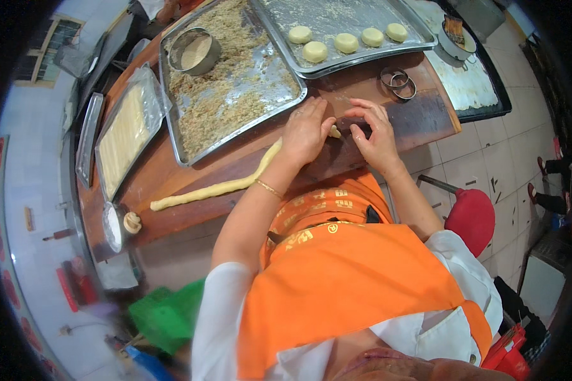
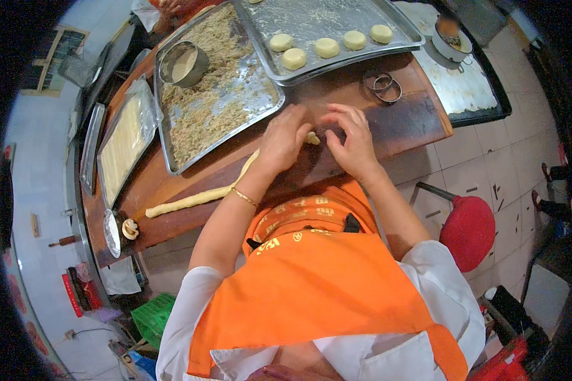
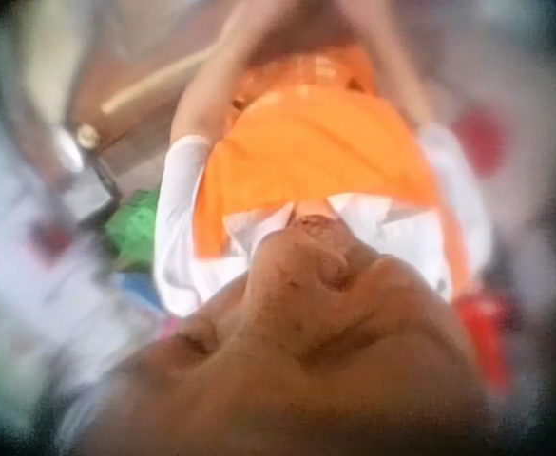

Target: The person prepares pastries by flattening dough by hand, placing a filling inside, and rolling the dough closed. They also roll out a long strip of dough on the table.

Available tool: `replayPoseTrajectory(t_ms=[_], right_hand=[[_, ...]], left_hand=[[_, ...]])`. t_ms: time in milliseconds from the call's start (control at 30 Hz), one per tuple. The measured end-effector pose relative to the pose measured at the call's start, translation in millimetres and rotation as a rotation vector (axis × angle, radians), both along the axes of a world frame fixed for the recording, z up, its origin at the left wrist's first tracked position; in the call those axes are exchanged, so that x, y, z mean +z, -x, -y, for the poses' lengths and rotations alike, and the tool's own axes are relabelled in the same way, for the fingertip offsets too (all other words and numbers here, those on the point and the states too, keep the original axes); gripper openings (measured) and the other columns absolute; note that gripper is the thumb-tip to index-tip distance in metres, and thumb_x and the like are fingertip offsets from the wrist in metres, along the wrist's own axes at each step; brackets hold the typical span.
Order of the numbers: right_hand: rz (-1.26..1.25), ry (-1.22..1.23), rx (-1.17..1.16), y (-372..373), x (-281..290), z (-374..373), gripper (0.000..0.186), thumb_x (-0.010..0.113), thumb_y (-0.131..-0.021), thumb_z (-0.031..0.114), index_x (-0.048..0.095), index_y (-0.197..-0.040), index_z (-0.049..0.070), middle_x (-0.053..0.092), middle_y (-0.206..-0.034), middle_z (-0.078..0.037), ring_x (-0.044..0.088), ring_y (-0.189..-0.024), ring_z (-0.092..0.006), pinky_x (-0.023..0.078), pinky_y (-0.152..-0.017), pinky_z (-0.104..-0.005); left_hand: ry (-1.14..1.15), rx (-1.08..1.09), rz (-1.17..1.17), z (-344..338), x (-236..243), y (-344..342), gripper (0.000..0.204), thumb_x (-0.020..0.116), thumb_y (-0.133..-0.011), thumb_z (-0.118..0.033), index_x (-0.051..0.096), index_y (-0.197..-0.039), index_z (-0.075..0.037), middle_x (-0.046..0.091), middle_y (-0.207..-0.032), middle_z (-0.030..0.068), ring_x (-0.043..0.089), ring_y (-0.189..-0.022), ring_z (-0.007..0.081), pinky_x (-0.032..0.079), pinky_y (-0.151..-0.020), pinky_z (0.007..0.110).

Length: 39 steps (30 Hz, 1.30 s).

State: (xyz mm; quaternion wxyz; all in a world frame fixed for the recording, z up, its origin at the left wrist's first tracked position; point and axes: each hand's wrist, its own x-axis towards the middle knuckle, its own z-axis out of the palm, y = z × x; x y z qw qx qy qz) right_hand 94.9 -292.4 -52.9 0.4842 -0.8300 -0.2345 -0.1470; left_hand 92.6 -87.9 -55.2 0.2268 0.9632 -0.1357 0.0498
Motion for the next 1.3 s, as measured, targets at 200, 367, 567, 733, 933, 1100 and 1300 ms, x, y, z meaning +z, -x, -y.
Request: replayPoseTrajectory(t_ms=[200, 367, 567, 733, 933, 1100, 1300], right_hand=[[-0.053, -0.025, -0.036, 2.0, -13.7, 10.1, 0.024, 0.067, -0.081, 0.004, 0.068, -0.105, 0.008, 0.062, -0.127, -0.01, 0.054, -0.121, -0.0332, 0.041, -0.105, -0.0428], [-0.07, -0.033, -0.049, -2.6, -13.2, 14.2, 0.022, 0.066, -0.082, 0.004, 0.068, -0.104, 0.008, 0.062, -0.128, -0.01, 0.054, -0.121, -0.0332, 0.042, -0.104, -0.0426], [-0.073, -0.03, -0.036, 3.0, -8.7, 14.9, 0.019, 0.065, -0.084, 0.005, 0.068, -0.102, 0.007, 0.062, -0.128, -0.011, 0.054, -0.12, -0.0337, 0.043, -0.103, -0.0424], [-0.086, -0.044, -0.022, 9.2, -11.7, 20.8, 0.018, 0.065, -0.084, 0.004, 0.068, -0.102, 0.006, 0.063, -0.125, -0.012, 0.057, -0.116, -0.0337, 0.046, -0.1, -0.0415], [-0.088, -0.088, 0.033, 7.4, -9.7, 6.0, 0.017, 0.065, -0.084, 0.0, 0.07, -0.099, 0.005, 0.066, -0.115, -0.012, 0.06, -0.111, -0.0324, 0.049, -0.094, -0.0395], [-0.088, 0.01, 0.307, 3.4, 17.3, -19.9, 0.04, 0.072, -0.082, 0.01, 0.064, -0.121, 0.008, 0.063, -0.116, -0.013, 0.058, -0.112, -0.0336, 0.047, -0.098, -0.0429], [0.092, 0.166, 0.431, -4.8, 49.9, -47.5, 0.069, 0.082, -0.073, 0.015, 0.056, -0.136, 0.008, 0.057, -0.127, -0.014, 0.053, -0.12, -0.0338, 0.043, -0.102, -0.0459]], left_hand=[[-0.113, -0.067, -0.074, -1.7, 1.1, -6.5, 0.058, 0.056, -0.1, -0.03, 0.039, -0.15, -0.003, 0.037, -0.159, 0.0157, 0.036, -0.146, 0.0336, 0.038, -0.111, 0.048], [-0.123, -0.064, -0.12, -2.2, -0.1, -8.2, 0.06, 0.055, -0.101, -0.031, 0.036, -0.152, -0.005, 0.033, -0.161, 0.0142, 0.034, -0.147, 0.0333, 0.038, -0.112, 0.048], [-0.071, -0.06, -0.107, -7.8, -4.3, -9.9, 0.057, 0.051, -0.103, -0.031, 0.038, -0.152, -0.004, 0.036, -0.16, 0.0155, 0.036, -0.146, 0.0321, 0.036, -0.115, 0.044], [0.66, 0.133, -0.164, -21.9, -13.0, 6.6, 0.047, 0.046, -0.104, -0.026, 0.051, -0.138, 0.005, 0.054, -0.142, 0.0241, 0.049, -0.133, 0.038, 0.039, -0.112, 0.042], [-0.083, 0.029, 0.123, 3.3, 16.1, 58.1, 0.075, 0.079, -0.083, -0.03, 0.044, -0.142, 0.001, 0.051, -0.133, 0.0222, 0.049, -0.121, 0.044, 0.042, -0.103, 0.049], [0.372, 0.268, -0.057, -16.8, 0.2, 61.6, 0.053, 0.067, -0.095, -0.026, 0.05, -0.137, 0.003, 0.063, -0.117, 0.0197, 0.062, -0.105, 0.0368, 0.051, -0.091, 0.044], [1.795, 0.249, -0.57, -15.1, 28.6, 46.4, 0.053, 0.031, -0.11, -0.044, 0.046, -0.136, 0.0, 0.058, -0.132, 0.0118, 0.057, -0.125, 0.0227, 0.049, -0.105, 0.04]])
